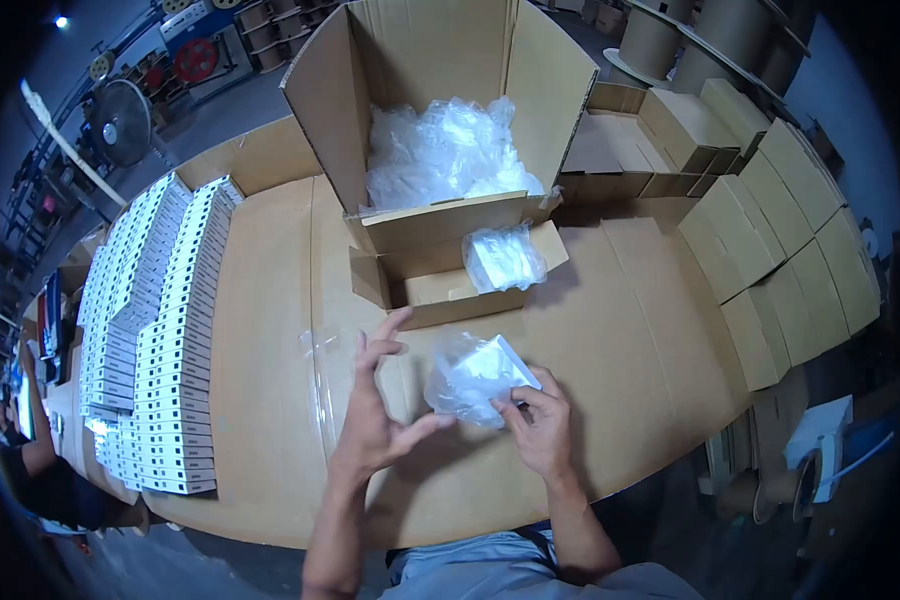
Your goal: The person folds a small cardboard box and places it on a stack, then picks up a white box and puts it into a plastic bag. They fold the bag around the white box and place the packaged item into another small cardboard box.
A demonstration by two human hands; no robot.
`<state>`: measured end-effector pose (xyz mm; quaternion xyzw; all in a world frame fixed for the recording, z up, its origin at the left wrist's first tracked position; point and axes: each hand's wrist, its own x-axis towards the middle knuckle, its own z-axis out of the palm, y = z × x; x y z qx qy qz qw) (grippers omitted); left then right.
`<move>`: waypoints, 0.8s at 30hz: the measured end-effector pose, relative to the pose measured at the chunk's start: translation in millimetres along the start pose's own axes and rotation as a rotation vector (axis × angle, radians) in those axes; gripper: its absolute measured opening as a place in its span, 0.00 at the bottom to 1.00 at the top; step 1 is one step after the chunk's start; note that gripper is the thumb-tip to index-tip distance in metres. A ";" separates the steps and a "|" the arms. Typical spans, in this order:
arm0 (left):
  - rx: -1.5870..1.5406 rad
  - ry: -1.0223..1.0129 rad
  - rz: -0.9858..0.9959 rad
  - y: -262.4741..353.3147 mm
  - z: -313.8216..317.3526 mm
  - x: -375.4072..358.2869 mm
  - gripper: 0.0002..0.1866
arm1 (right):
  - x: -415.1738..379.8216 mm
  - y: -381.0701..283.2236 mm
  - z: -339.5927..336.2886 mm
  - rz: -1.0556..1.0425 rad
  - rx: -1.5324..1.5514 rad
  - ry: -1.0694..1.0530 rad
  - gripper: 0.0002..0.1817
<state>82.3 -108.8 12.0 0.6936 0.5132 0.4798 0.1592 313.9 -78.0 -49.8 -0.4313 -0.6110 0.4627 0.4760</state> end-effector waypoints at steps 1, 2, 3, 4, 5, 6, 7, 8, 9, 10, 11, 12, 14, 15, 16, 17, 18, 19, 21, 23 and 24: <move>-0.246 0.150 -0.095 -7.4 12.8 -8.8 0.60 | 0.7 -0.2 0.6 -0.003 0.073 0.020 0.08; -0.405 0.129 -0.258 -9.6 21.1 -20.3 0.60 | 1.6 -4.0 -0.2 0.001 0.090 -0.004 0.08; -0.562 0.109 -0.422 -8.8 27.1 -31.0 0.60 | 1.9 -12.0 -0.8 0.006 0.109 -0.031 0.08; -0.718 0.090 -0.586 -8.9 32.6 -36.7 0.60 | 2.5 -16.0 -0.2 0.012 0.129 -0.060 0.08; -0.724 0.095 -0.586 -9.7 39.5 -37.8 0.54 | 2.9 -14.4 0.1 -0.008 0.112 -0.101 0.09; -0.673 0.096 -0.647 -8.2 40.1 -35.9 0.50 | 3.6 -15.9 -0.2 -0.026 0.095 -0.141 0.10; -0.622 0.095 -0.709 -6.7 39.2 -31.3 0.47 | 4.3 -19.0 -1.2 -0.044 0.077 -0.179 0.11; -0.573 0.093 -0.765 -6.4 38.2 -28.6 0.44 | 6.2 -23.0 -5.2 -0.054 0.140 -0.158 0.11; -0.557 0.156 -0.580 -23.5 47.4 -38.6 0.36 | 11.2 -29.1 -12.0 -0.070 0.202 -0.137 0.11; -0.554 0.129 -0.595 -23.0 45.4 -38.1 0.36 | 17.0 -35.6 -18.5 -0.083 0.264 -0.112 0.12; -0.552 0.097 -0.616 -19.9 42.3 -39.4 0.36 | 20.4 -28.8 -34.5 -0.033 0.242 -0.131 0.13; -0.549 0.064 -0.633 -18.9 40.5 -39.9 0.36 | 24.0 -31.9 -34.4 -0.069 0.217 -0.065 0.15; -0.531 0.024 -0.617 -18.8 41.8 -43.0 0.36 | 37.9 -41.5 -35.1 -0.143 0.161 0.069 0.20; -0.544 0.010 -0.605 -18.2 43.2 -44.4 0.36 | 45.5 -44.5 -32.3 -0.212 0.158 0.086 0.21; -0.557 -0.005 -0.591 -17.8 44.4 -44.8 0.36 | 54.5 -48.3 -25.8 -0.283 0.156 0.104 0.22; -0.568 -0.019 -0.575 -17.6 45.0 -44.7 0.36 | 60.4 -51.5 -19.9 -0.356 0.153 0.121 0.24; -0.573 -0.015 -0.568 -17.1 45.6 -44.9 0.36 | 63.3 -51.6 -16.2 -0.344 0.193 0.085 0.24; -0.577 -0.007 -0.561 -16.9 46.5 -44.6 0.36 | 67.1 -50.0 -12.4 -0.333 0.234 0.047 0.24; -0.575 0.002 -0.559 -16.4 46.2 -44.3 0.36 | 69.2 -55.9 0.6 -0.307 0.307 -0.023 0.20; -0.561 0.001 -0.562 -16.9 44.2 -42.2 0.36 | 65.3 -55.4 7.2 -0.239 0.328 -0.108 0.19; -0.549 0.005 -0.550 -18.0 43.7 -42.2 0.35 | 62.6 -54.5 8.9 -0.205 0.339 -0.150 0.19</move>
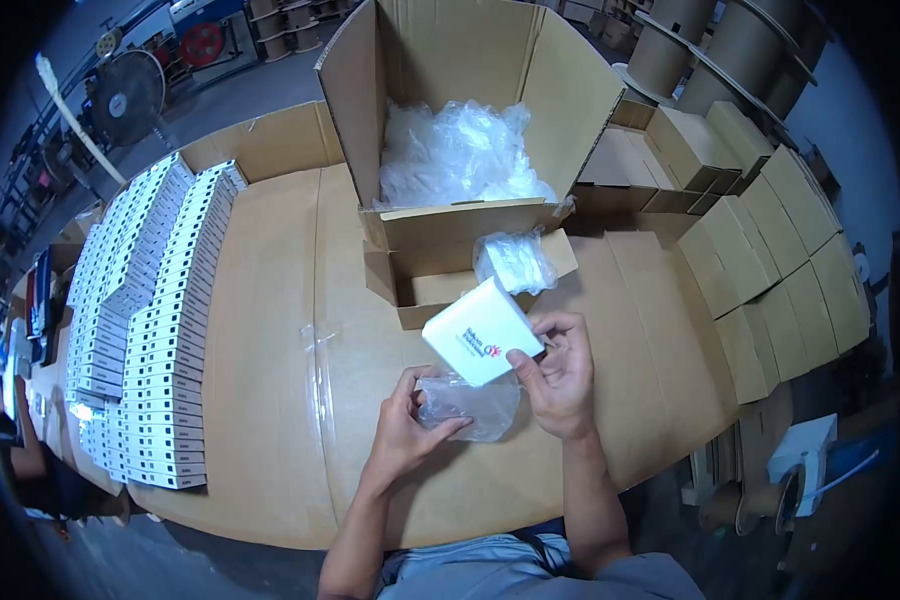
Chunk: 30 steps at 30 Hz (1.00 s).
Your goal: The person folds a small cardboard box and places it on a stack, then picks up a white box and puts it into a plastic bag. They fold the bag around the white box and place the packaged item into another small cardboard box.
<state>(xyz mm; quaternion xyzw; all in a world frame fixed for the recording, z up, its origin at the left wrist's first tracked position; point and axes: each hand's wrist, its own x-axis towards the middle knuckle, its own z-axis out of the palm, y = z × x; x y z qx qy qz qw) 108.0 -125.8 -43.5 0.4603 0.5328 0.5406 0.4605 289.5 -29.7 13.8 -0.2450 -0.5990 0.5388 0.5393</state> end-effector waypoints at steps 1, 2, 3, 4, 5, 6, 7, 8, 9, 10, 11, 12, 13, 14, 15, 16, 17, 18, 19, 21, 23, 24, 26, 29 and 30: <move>0.011 0.002 0.014 0.0 -0.9 1.1 0.35 | -2.7 3.8 -2.0 0.030 -0.001 -0.012 0.18; 0.021 0.005 0.029 0.5 -1.8 2.5 0.34 | -4.2 3.1 -4.1 0.036 -0.015 -0.004 0.17; 0.043 0.007 0.027 3.4 -3.8 2.1 0.33 | -5.4 1.8 -6.6 0.043 -0.029 0.002 0.17; 0.032 0.004 0.018 2.4 -4.8 1.8 0.33 | -6.7 0.7 -9.9 0.052 -0.043 0.009 0.16; 0.022 0.001 0.010 0.8 -5.6 1.7 0.33 | -7.3 0.5 -14.4 0.057 -0.052 0.017 0.15; 0.012 -0.005 0.002 -0.2 -6.0 1.6 0.32 | -7.9 -0.1 -16.5 0.060 -0.051 0.014 0.15; 0.002 -0.020 -0.011 -0.3 -5.9 1.8 0.33 | -8.0 -1.9 -17.5 0.062 -0.050 0.012 0.14; -0.008 -0.036 -0.023 0.0 -5.2 2.1 0.33 | -8.0 -3.2 -17.7 0.064 -0.050 0.011 0.14; -0.018 -0.052 -0.034 0.1 -4.3 2.5 0.33 | -8.2 -2.5 -17.7 0.060 -0.072 0.004 0.14; -0.031 -0.061 -0.034 -1.8 -3.6 2.9 0.34 | -8.3 -0.4 -17.9 0.056 -0.094 -0.004 0.13; -0.043 -0.070 -0.033 -3.6 -2.9 3.2 0.34 | -8.0 1.7 -17.6 0.051 -0.114 -0.012 0.13; -0.055 -0.079 -0.033 -4.4 -2.0 3.6 0.35 | -6.6 3.3 -16.2 0.056 -0.160 -0.029 0.12; -0.077 -0.056 0.003 -3.8 0.1 1.8 0.29 | -5.0 4.9 -13.9 0.063 -0.207 -0.044 0.12; -0.111 -0.042 -0.012 -3.7 0.5 0.7 0.27 | -4.2 7.0 -11.8 0.069 -0.255 -0.059 0.12; -0.144 -0.029 -0.027 -3.9 0.8 -0.7 0.24 | -4.9 12.9 -9.5 0.109 -0.239 -0.059 0.13; -0.176 -0.017 -0.042 -4.3 1.4 -2.0 0.21 | -4.6 16.0 -8.5 0.180 -0.234 -0.086 0.14; -0.292 0.004 -0.088 -5.3 3.2 -2.8 0.16 | -3.9 17.8 -7.7 0.252 -0.228 -0.113 0.15; -0.307 0.032 -0.116 -9.6 3.8 -3.5 0.15 | -3.1 19.2 -6.6 0.323 -0.222 -0.141 0.16; -0.322 0.061 -0.144 -17.4 3.3 -3.8 0.15 | -3.3 20.6 -4.4 0.286 -0.101 -0.100 0.19; -0.317 0.125 -0.156 -27.1 1.1 -3.9 0.16 | -9.0 18.4 -6.6 0.270 0.000 -0.062 0.19; -0.326 0.160 -0.101 -28.6 1.0 -2.7 0.15 | -19.4 17.5 -10.0 0.325 0.083 -0.042 0.18; -0.332 0.176 -0.076 -26.6 2.4 -2.2 0.15 | -24.0 21.0 -10.4 0.335 0.069 -0.038 0.18; -0.309 0.148 -0.071 -24.2 1.8 -1.3 0.16 | -32.1 31.7 -8.1 0.356 0.043 -0.025 0.17; -0.230 0.099 -0.029 -28.4 -6.1 -1.4 0.21 | -39.2 37.0 -4.8 0.370 0.044 0.025 0.12; -0.229 0.125 0.020 -24.5 -1.4 -0.7 0.23 | -40.0 37.9 -3.4 0.382 0.046 0.029 0.11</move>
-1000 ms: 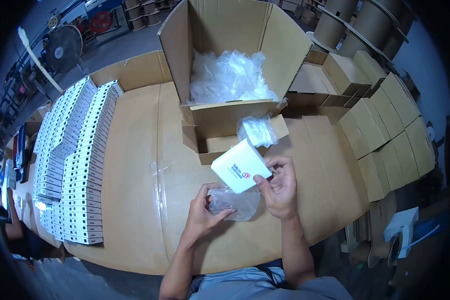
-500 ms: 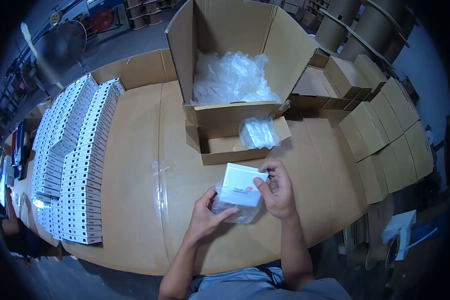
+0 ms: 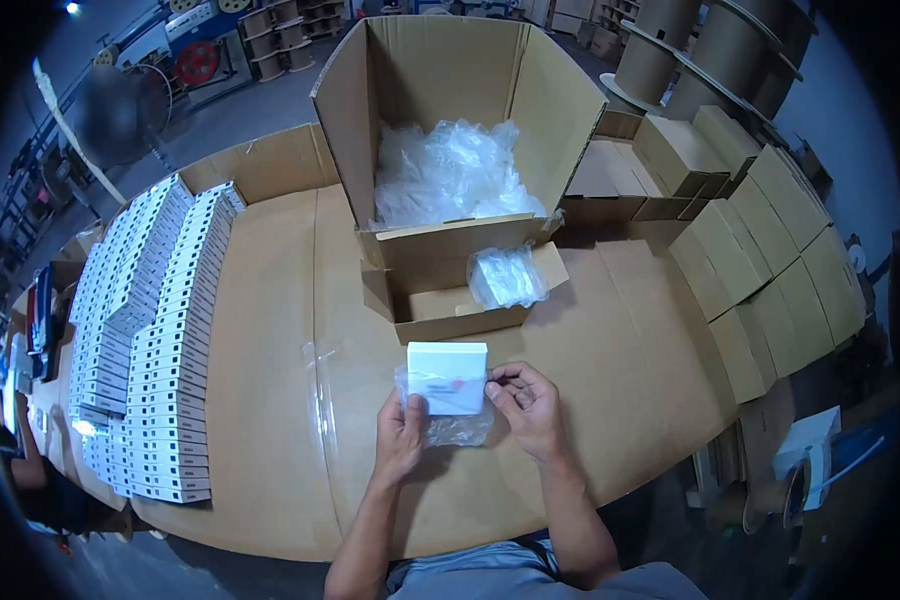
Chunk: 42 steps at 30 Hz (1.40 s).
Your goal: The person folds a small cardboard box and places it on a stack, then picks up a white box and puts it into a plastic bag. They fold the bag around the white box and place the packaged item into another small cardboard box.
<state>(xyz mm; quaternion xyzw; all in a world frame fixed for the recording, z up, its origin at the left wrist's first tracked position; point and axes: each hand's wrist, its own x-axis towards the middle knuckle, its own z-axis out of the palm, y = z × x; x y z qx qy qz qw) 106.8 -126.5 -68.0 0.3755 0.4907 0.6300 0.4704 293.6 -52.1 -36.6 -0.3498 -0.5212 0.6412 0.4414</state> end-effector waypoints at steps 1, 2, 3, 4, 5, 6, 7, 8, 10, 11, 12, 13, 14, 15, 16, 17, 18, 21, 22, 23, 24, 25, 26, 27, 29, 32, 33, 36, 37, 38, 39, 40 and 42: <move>-0.002 0.020 0.052 2.0 3.0 0.7 0.25 | -0.9 -0.6 4.2 -0.038 0.009 0.024 0.09; 0.024 0.021 0.073 3.0 3.1 1.7 0.26 | -1.3 -0.3 4.3 -0.038 0.004 0.022 0.09; 0.050 0.023 0.093 3.1 3.1 2.3 0.27 | -1.5 0.2 3.8 -0.037 -0.001 0.019 0.09; 0.075 0.025 0.112 2.2 2.5 1.6 0.29 | -2.3 0.8 3.4 -0.034 -0.006 0.017 0.09; 0.095 -0.003 0.040 -2.5 -3.6 0.6 0.30 | -2.7 1.2 3.0 -0.041 0.001 0.008 0.08; 0.099 -0.005 0.037 -3.3 -5.7 -0.1 0.30 | -3.3 1.6 2.6 -0.046 0.008 -0.002 0.08; 0.103 -0.006 0.033 -3.6 -7.3 -1.2 0.30 | -4.2 2.0 2.2 -0.050 0.016 -0.011 0.08; 0.107 -0.007 0.029 -3.4 -8.2 -1.9 0.29 | -5.4 1.6 2.1 -0.044 0.001 -0.019 0.07; 0.127 0.046 0.047 -1.7 -4.6 -3.0 0.29 | -9.0 -1.4 1.5 -0.029 -0.031 -0.036 0.06; 0.137 0.074 0.057 0.1 -3.2 -3.2 0.28 | -10.7 -2.0 0.7 -0.082 -0.079 -0.032 0.05; 0.191 0.045 0.117 6.7 -3.0 -2.7 0.29 | -11.8 -2.6 -0.3 -0.135 -0.126 -0.030 0.04; 0.248 0.016 0.180 17.1 -3.3 -1.5 0.29 | -10.9 -3.7 -1.1 -0.192 -0.171 -0.030 0.03; 0.305 -0.012 0.242 24.0 -4.3 -1.5 0.29 | -10.0 -7.0 -2.7 -0.220 -0.210 -0.054 0.03; 0.295 0.005 0.238 25.5 -3.8 -2.8 0.30 | -10.0 -11.3 -5.0 -0.247 -0.249 -0.077 0.03; 0.267 -0.011 0.241 24.7 -4.1 -4.5 0.30 | -9.5 -13.5 -6.3 -0.274 -0.288 -0.099 0.03; 0.238 -0.030 0.248 22.4 -4.3 -5.1 0.30 | -10.9 -9.1 -7.0 -0.220 -0.130 -0.140 0.02; 0.208 -0.049 0.253 19.8 -3.8 -6.7 0.30 | -10.1 -7.2 -6.3 -0.216 -0.080 -0.143 0.01; 0.034 -0.040 0.188 9.9 0.1 -10.4 0.33 | -9.9 -6.7 -1.5 -0.210 0.054 -0.160 0.07; -0.010 -0.041 0.176 6.5 0.6 -9.1 0.34 | -8.9 -9.5 4.1 -0.221 0.089 -0.175 0.09; -0.036 -0.056 0.154 3.3 0.7 -10.4 0.34 | -9.2 -7.7 4.3 -0.209 0.041 -0.172 0.11; -0.060 -0.049 0.108 5.3 4.0 -10.6 0.34 | -9.4 -5.8 4.6 -0.197 -0.006 -0.170 0.13; -0.085 -0.042 0.061 7.7 8.0 -12.8 0.34 | -10.6 3.8 0.4 -0.161 -0.138 -0.154 0.15; -0.108 -0.034 0.016 12.2 10.7 -14.5 0.34 | -10.4 9.1 -1.7 -0.127 -0.268 -0.139 0.17; 0.023 -0.048 0.020 21.6 11.6 -13.3 0.31 | -12.6 5.5 2.0 -0.078 -0.293 -0.106 0.16; 0.026 -0.086 0.064 16.4 8.9 -13.3 0.26 | -14.0 -0.3 5.3 -0.175 -0.310 -0.122 0.14; -0.048 -0.073 -0.005 10.2 5.9 -16.3 0.17 | -14.3 1.0 4.9 -0.315 -0.398 -0.158 0.11; -0.086 -0.058 -0.049 11.0 5.8 -16.8 0.14 | -14.8 3.3 4.3 -0.305 -0.392 -0.167 0.10; -0.150 0.055 -0.178 15.7 9.3 -19.0 0.13 | -15.6 5.5 1.0 -0.297 -0.357 -0.191 0.08; -0.160 0.090 -0.218 14.3 9.1 -20.5 0.14 | -17.1 6.3 0.1 -0.295 -0.342 -0.198 0.08; -0.171 0.126 -0.258 12.5 8.8 -21.8 0.15 | -18.8 8.6 -0.1 -0.249 -0.232 -0.114 0.09; -0.136 0.138 -0.204 10.8 10.0 -21.1 0.18 | -20.4 10.2 0.6 -0.202 -0.122 -0.031 0.09; -0.160 0.150 -0.202 10.8 10.8 -21.0 0.18 | -20.9 10.5 1.6 -0.155 -0.013 0.050 0.10; -0.207 0.178 -0.193 14.7 12.3 -20.1 0.19 | -22.1 0.1 -0.2 -0.228 -0.125 0.093 0.13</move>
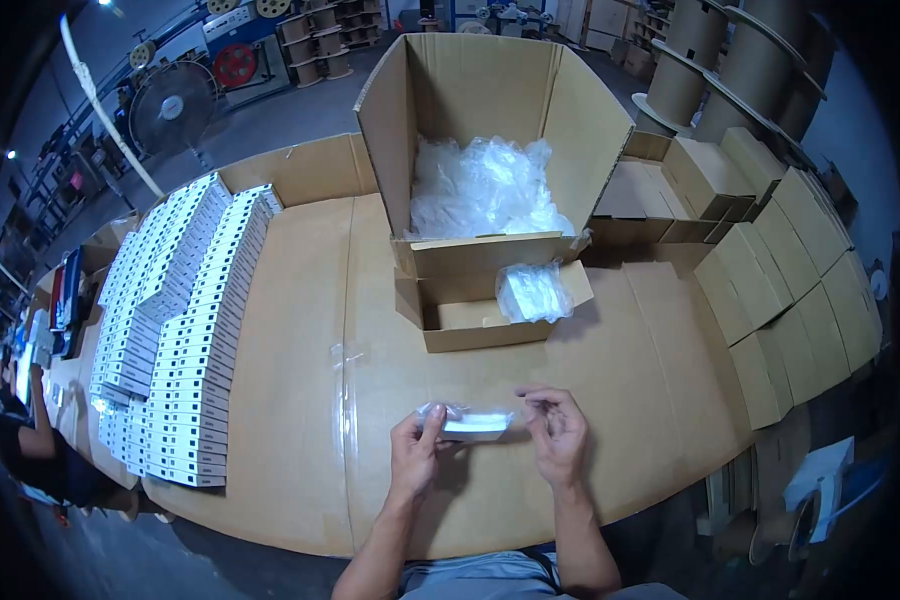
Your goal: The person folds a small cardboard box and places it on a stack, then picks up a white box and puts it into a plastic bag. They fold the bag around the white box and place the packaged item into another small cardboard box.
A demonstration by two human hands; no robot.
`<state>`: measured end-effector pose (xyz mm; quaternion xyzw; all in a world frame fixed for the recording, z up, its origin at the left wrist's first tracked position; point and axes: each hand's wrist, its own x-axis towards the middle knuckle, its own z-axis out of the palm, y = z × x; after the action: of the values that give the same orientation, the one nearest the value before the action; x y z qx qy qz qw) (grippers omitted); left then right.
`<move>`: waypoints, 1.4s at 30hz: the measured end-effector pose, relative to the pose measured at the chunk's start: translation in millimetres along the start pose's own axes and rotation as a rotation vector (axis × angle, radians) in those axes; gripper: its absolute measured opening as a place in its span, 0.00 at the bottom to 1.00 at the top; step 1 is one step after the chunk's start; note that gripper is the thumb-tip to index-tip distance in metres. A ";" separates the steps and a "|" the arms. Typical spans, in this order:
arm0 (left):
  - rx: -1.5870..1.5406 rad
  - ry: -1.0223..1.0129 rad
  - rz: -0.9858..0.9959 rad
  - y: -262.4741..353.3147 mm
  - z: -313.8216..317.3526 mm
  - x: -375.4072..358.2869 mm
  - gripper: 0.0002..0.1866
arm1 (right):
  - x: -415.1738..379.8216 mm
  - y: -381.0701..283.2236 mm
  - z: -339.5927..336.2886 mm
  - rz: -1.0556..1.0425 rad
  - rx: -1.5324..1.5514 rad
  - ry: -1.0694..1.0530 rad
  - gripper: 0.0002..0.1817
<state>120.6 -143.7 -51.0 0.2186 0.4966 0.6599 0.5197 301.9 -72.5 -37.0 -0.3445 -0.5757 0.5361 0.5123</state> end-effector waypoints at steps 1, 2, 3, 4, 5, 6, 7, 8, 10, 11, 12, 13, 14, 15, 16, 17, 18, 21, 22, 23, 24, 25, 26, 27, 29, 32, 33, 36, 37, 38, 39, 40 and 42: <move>0.007 0.028 0.005 0.6 1.0 0.2 0.16 | 2.7 -5.7 0.8 -0.110 -0.036 -0.036 0.13; 0.011 0.036 0.005 0.0 0.5 1.1 0.16 | 5.1 -8.8 0.5 -0.221 -0.072 -0.071 0.13; 0.014 0.042 0.002 -2.2 -0.5 2.0 0.17 | 7.0 -13.1 -3.5 -0.264 -0.220 -0.242 0.15; 0.017 0.046 -0.001 -4.6 -0.9 2.8 0.17 | 6.4 -17.2 -1.3 -0.238 -0.275 -0.288 0.16; 0.012 0.036 0.002 -7.2 -1.7 2.4 0.18 | 3.5 -23.2 3.5 -0.210 -0.329 -0.335 0.17; 0.008 0.029 0.004 -8.4 -2.7 1.3 0.18 | 2.7 -28.1 7.5 -0.181 -0.382 -0.383 0.18; 0.004 0.024 0.007 -8.4 -4.0 0.3 0.19 | -0.6 -17.8 7.3 -0.239 -0.503 -0.355 0.21; -0.009 0.007 0.003 -7.3 -5.0 -1.0 0.19 | -0.1 -18.6 8.4 -0.224 -0.495 -0.340 0.21; -0.032 -0.026 -0.002 4.7 -0.7 -6.5 0.22 | 1.1 -22.4 10.9 -0.194 -0.478 -0.313 0.20; -0.020 -0.029 0.040 11.3 0.4 -8.9 0.21 | 0.5 -23.4 11.1 -0.163 -0.475 -0.313 0.19; -0.009 -0.031 0.083 17.9 1.2 -11.2 0.21 | -1.5 -24.1 9.9 -0.132 -0.473 -0.314 0.19; 0.002 -0.032 0.129 22.1 0.0 -10.8 0.21 | -1.9 -25.0 9.3 -0.105 -0.471 -0.317 0.18; 0.091 -0.101 0.183 23.0 -3.9 -10.9 0.21 | -2.2 -28.3 9.9 -0.067 -0.461 -0.302 0.18; 0.181 -0.167 0.236 22.5 -8.5 -12.4 0.22 | -2.6 -32.6 10.3 -0.028 -0.453 -0.289 0.18; 0.272 -0.232 0.288 23.1 -12.3 -12.7 0.23 | -2.1 -33.7 10.1 0.010 -0.445 -0.278 0.18; 0.328 -0.269 0.304 25.0 -15.2 -11.2 0.22 | -0.2 -28.5 9.0 -0.044 -0.435 -0.280 0.16; 0.384 -0.305 0.317 27.0 -17.4 -10.0 0.20 | 3.2 -31.8 12.4 -0.130 -0.508 -0.277 0.16; 0.495 -0.371 0.293 36.7 -20.1 -7.4 0.13 | 11.3 -49.8 16.0 -0.356 -0.734 -0.279 0.18; 0.491 -0.357 0.245 37.8 -21.5 -6.3 0.13 | 12.6 -49.8 14.8 -0.274 -0.682 -0.297 0.17; 0.488 -0.344 0.196 38.3 -22.8 -5.8 0.14 | 13.3 -49.5 13.8 -0.191 -0.631 -0.312 0.17; 0.484 -0.331 0.147 39.4 -24.2 -5.0 0.14 | 13.9 -49.5 12.5 -0.108 -0.579 -0.326 0.17; 0.471 -0.297 0.167 43.2 -27.0 -4.2 0.16 | 18.9 -52.8 12.4 -0.134 -0.589 -0.330 0.15; 0.457 -0.261 0.189 50.0 -31.4 -3.8 0.17 | 25.0 -50.3 9.7 -0.183 -0.621 -0.255 0.14; 0.442 -0.225 0.209 57.3 -37.4 -4.2 0.18 | 31.3 -44.3 5.5 -0.231 -0.651 -0.180 0.13; 0.582 -0.116 0.319 77.9 -63.4 -6.6 0.20 | 47.6 -33.4 -0.1 -0.260 -0.570 -0.021 0.11; 0.790 0.073 0.449 121.9 -114.8 -20.9 0.22 | 79.8 -23.9 4.1 -0.247 -0.336 0.176 0.10; 0.857 0.172 0.499 134.2 -132.1 -26.2 0.22 | 90.0 -23.6 7.4 -0.276 -0.326 0.207 0.10; 1.111 0.393 0.613 177.0 -179.1 -46.0 0.24 | 107.0 -16.2 9.6 -0.315 -0.433 0.249 0.09; 1.239 0.487 0.669 190.1 -193.3 -49.0 0.24 | 109.3 -14.4 12.9 -0.304 -0.481 0.245 0.10; 1.373 0.592 0.717 203.4 -207.0 -53.4 0.25 | 111.8 -10.9 19.1 -0.291 -0.522 0.231 0.10; 1.481 0.658 0.740 214.9 -220.6 -56.3 0.26 | 112.4 -5.4 19.5 -0.297 -0.563 0.233 0.12; 1.590 0.734 0.761 225.5 -235.2 -57.8 0.26 | 112.8 -0.1 19.6 -0.285 -0.591 0.241 0.12; 1.648 0.795 0.744 243.6 -267.6 -63.0 0.29 | 113.7 10.2 19.3 -0.270 -0.633 0.239 0.12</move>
<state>-186.0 -307.1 68.4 0.4168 0.8389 0.2544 -0.2406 254.8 31.8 -19.9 -0.4673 -0.6894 0.2147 0.5102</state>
